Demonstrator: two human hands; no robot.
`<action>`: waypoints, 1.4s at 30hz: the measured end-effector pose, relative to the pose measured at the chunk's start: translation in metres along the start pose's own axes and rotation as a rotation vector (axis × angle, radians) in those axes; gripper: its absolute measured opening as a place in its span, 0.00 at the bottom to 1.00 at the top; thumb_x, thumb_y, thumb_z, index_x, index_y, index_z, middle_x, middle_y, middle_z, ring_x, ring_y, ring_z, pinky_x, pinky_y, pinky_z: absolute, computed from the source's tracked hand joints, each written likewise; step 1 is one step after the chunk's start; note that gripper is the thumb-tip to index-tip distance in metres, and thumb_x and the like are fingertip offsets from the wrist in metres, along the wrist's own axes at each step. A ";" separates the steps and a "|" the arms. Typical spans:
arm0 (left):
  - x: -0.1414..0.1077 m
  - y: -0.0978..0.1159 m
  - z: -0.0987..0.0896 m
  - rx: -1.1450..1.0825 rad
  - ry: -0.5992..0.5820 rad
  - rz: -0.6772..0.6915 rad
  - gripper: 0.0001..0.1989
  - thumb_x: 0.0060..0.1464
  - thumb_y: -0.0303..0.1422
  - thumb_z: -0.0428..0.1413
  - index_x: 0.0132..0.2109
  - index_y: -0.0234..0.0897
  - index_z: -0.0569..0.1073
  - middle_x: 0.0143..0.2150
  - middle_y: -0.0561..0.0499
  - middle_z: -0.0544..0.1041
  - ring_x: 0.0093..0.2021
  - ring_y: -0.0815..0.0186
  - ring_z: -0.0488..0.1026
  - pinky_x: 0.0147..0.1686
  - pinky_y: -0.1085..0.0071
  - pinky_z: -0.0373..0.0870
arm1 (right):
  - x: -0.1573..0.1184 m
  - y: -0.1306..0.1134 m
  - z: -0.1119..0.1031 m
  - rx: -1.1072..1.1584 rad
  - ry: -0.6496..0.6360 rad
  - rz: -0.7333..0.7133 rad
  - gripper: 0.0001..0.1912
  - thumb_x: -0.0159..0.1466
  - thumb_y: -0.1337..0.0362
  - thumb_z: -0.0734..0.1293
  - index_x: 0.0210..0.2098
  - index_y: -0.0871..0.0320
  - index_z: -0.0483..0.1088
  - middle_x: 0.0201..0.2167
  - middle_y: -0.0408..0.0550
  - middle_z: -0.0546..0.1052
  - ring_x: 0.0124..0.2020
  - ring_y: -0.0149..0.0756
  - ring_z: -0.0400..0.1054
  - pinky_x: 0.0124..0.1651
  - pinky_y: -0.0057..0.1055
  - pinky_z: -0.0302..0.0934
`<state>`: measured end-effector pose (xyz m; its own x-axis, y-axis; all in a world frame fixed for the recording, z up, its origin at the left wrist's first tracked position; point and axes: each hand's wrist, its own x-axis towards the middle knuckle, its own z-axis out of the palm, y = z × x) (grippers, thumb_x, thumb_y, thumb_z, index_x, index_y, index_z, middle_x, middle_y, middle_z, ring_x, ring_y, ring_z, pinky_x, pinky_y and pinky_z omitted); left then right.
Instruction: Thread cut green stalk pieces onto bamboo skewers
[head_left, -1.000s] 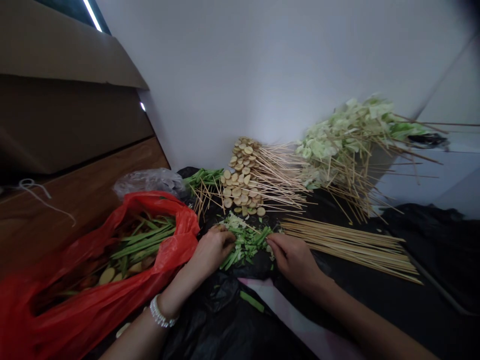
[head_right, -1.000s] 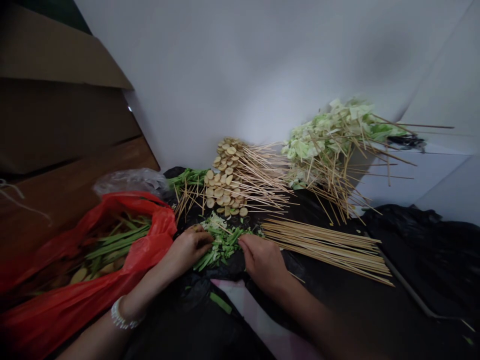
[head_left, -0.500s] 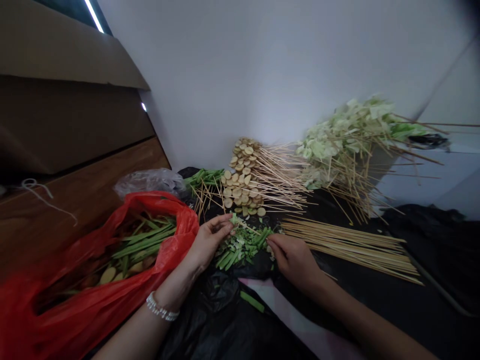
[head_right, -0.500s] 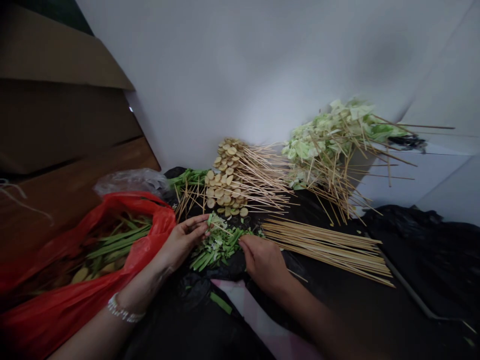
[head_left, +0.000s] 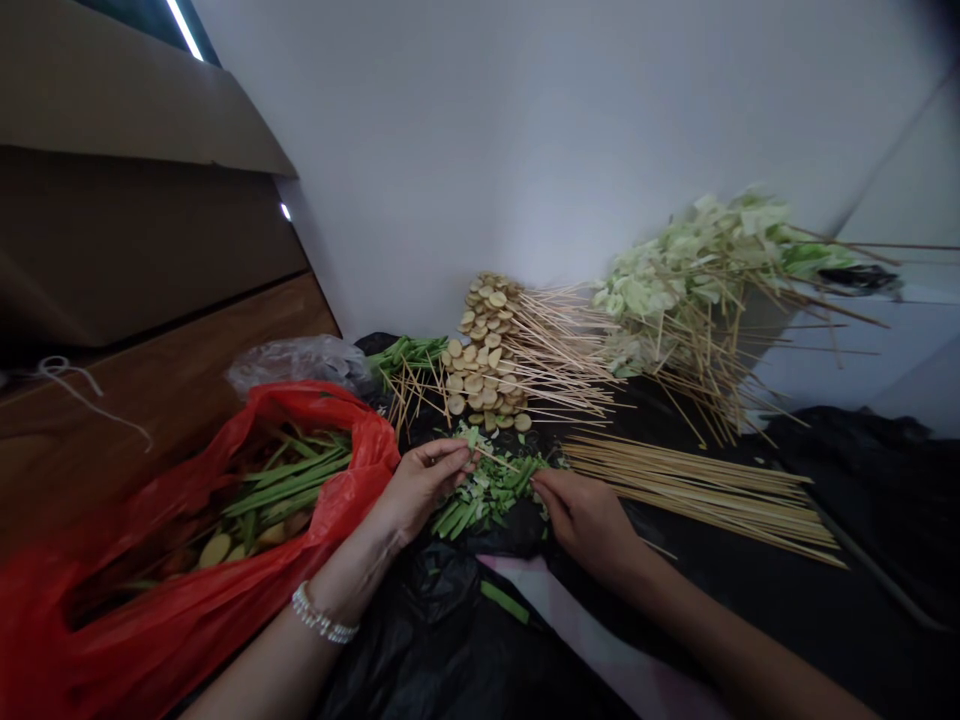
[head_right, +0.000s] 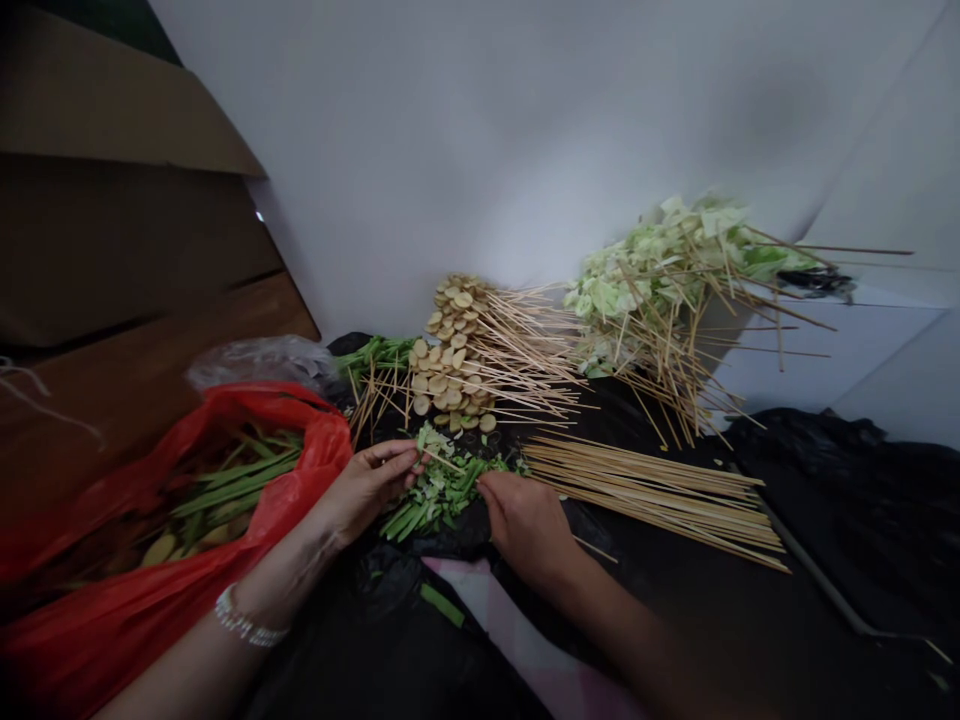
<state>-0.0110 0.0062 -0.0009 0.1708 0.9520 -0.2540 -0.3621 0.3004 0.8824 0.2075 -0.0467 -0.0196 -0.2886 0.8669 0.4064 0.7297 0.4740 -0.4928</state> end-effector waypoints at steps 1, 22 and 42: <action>0.000 0.000 0.001 0.009 0.011 0.011 0.16 0.36 0.29 0.70 0.35 0.31 0.79 0.33 0.47 0.81 0.29 0.73 0.75 0.29 0.82 0.70 | 0.000 0.000 0.000 -0.003 0.000 0.000 0.13 0.68 0.65 0.55 0.32 0.57 0.68 0.29 0.46 0.74 0.31 0.33 0.68 0.36 0.26 0.55; 0.001 -0.001 0.000 -0.147 -0.010 -0.070 0.08 0.49 0.19 0.60 0.39 0.29 0.79 0.32 0.47 0.79 0.32 0.72 0.77 0.32 0.82 0.74 | -0.001 -0.001 0.000 -0.047 -0.022 0.024 0.13 0.68 0.66 0.55 0.30 0.57 0.68 0.28 0.45 0.74 0.31 0.33 0.68 0.36 0.26 0.54; 0.000 -0.001 0.002 -0.141 0.011 -0.105 0.08 0.45 0.18 0.63 0.35 0.29 0.79 0.29 0.49 0.79 0.29 0.73 0.76 0.29 0.83 0.73 | -0.002 -0.004 0.002 -0.047 -0.027 0.021 0.14 0.68 0.67 0.55 0.29 0.56 0.67 0.27 0.45 0.73 0.31 0.33 0.68 0.35 0.26 0.53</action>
<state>-0.0086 0.0060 -0.0015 0.2045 0.9153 -0.3470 -0.4676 0.4028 0.7868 0.2037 -0.0503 -0.0202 -0.2890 0.8806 0.3754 0.7638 0.4486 -0.4641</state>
